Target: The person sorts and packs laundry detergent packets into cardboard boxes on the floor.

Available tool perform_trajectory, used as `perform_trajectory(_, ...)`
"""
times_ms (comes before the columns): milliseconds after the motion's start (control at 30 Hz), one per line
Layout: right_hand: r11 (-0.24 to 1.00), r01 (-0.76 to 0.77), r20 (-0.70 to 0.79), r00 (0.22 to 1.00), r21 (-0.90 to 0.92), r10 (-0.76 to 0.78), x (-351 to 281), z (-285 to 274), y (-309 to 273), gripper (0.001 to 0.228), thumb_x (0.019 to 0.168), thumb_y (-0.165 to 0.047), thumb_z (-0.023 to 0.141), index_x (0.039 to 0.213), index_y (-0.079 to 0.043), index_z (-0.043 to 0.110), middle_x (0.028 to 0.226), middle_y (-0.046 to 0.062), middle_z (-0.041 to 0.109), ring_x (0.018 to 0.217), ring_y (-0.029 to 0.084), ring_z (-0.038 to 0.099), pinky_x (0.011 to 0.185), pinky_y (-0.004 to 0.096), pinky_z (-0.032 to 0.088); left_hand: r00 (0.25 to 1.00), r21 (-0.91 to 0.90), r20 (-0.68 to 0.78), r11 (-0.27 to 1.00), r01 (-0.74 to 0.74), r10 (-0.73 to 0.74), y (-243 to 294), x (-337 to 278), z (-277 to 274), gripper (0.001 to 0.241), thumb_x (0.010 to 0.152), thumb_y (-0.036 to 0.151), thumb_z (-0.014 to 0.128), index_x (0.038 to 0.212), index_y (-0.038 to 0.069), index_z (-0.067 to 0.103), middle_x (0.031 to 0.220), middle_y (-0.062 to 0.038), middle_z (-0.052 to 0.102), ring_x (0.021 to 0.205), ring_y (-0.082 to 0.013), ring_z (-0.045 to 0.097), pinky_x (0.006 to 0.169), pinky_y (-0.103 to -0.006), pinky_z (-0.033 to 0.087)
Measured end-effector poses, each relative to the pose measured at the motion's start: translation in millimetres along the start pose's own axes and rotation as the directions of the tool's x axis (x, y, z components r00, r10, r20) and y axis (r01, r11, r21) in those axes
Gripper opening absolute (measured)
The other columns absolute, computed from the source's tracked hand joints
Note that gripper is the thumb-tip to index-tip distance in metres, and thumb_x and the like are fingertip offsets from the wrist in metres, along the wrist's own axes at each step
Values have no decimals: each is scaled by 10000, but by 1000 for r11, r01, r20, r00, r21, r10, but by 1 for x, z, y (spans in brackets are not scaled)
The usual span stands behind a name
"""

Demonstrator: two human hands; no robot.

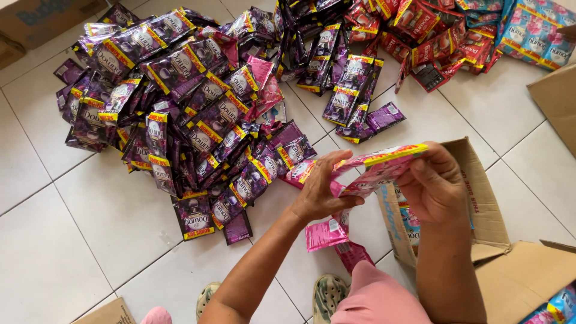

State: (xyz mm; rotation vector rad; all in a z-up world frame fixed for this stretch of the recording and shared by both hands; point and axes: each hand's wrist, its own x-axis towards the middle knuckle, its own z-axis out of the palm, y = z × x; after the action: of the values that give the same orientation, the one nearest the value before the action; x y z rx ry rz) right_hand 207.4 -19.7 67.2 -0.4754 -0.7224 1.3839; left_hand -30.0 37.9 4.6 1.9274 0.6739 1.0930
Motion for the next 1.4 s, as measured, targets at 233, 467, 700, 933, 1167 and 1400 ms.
perform_trajectory(233,991,137,142,980,6,-136,5,46,-50,226,1165,-17,557,1370,-2,651,1240,169,746,1130,277,730,1107,498,541,995,156,72,986,51,-63,-44,-27,16,672,773,244,905,1354,174,576,1326,-95,687,1316,-355,607,1154,-575,269)
perform_trajectory(467,955,280,32,960,-99,-278,82,26,-62,156,1191,-35,560,1346,-36,580,1304,100,660,1244,242,628,1154,440,472,896,-463,251,768,442,-365,-108,-87,59,236,978,33,650,1205,78,696,1056,-39,720,1004,-137,669,932,-338,565)
perform_trajectory(700,889,4,-39,999,-459,-25,138,-11,-15,325,1091,-87,669,1398,-130,569,1367,6,650,1236,137,599,1051,339,500,624,-621,114,434,652,-773,-121,-49,25,183,1003,153,611,1173,84,616,973,-43,750,792,-151,721,703,-321,642)
perform_trajectory(933,353,-547,-347,799,-759,492,30,-153,147,364,897,-131,722,1231,-47,602,1012,36,712,926,159,684,876,326,560,520,-704,126,294,647,-845,-164,-71,41,245,1009,226,622,1207,88,588,939,-49,718,759,-125,685,649,-326,603)
perform_trajectory(1167,313,-594,-196,637,-741,746,-73,-92,173,925,657,-173,932,1437,-75,445,1319,93,648,1193,160,605,1033,359,483,586,-768,248,213,605,-771,-125,-79,61,356,1005,243,652,1277,32,562,1087,-94,729,895,-147,730,791,-340,627)
perform_trajectory(1400,248,-659,-223,544,-710,809,-90,-96,150,374,795,-154,811,1155,-59,773,999,47,805,903,123,718,833,320,601,598,-675,376,233,700,-708,-115,-91,54,518,1037,426,593,1368,32,537,1202,-92,683,1056,-167,671,940,-383,569)
